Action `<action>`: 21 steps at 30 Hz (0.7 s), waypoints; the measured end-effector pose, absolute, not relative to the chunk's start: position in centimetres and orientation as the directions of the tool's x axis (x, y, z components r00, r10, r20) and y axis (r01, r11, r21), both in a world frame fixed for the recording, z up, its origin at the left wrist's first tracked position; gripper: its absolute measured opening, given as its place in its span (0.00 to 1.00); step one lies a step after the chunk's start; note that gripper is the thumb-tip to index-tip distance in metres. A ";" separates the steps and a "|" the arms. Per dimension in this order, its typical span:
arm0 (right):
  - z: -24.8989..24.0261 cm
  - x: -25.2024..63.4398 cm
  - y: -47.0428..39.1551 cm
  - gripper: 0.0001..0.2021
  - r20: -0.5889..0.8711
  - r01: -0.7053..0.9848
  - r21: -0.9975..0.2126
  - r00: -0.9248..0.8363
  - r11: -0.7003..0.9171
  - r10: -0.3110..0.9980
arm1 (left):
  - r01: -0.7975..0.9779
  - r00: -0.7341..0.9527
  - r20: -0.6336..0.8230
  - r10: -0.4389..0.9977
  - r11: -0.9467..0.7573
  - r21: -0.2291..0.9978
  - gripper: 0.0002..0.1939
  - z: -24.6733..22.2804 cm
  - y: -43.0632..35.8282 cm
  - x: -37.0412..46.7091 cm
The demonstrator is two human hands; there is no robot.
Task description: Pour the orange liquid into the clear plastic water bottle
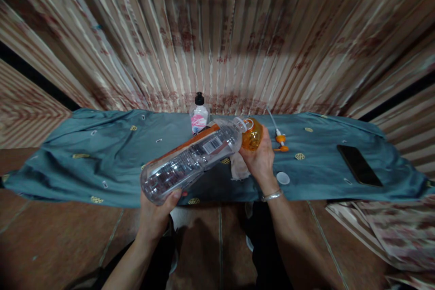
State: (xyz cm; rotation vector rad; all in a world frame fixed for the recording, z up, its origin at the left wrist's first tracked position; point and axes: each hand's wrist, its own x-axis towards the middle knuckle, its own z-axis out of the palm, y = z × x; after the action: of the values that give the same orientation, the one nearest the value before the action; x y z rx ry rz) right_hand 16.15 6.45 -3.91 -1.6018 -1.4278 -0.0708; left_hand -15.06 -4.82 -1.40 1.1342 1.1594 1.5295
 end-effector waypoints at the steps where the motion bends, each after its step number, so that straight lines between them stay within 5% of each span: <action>1: -3.9 16.1 6.5 0.48 0.598 0.794 -0.591 0.314 0.141 0.737 | -0.113 -0.196 0.154 0.968 -0.179 0.977 0.52 -1.4 -4.8 -15.1; 21: -4.7 16.7 6.7 0.51 0.606 0.793 -0.591 0.316 0.147 0.730 | -0.098 -0.205 0.102 0.973 -0.124 0.987 0.51 -0.8 -4.7 -15.0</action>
State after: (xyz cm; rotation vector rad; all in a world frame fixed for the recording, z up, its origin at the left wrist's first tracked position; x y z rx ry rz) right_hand 16.70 6.74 -4.66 -1.5894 -1.4236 -0.0797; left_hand -14.98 -4.68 -0.76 1.1075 1.2142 1.4921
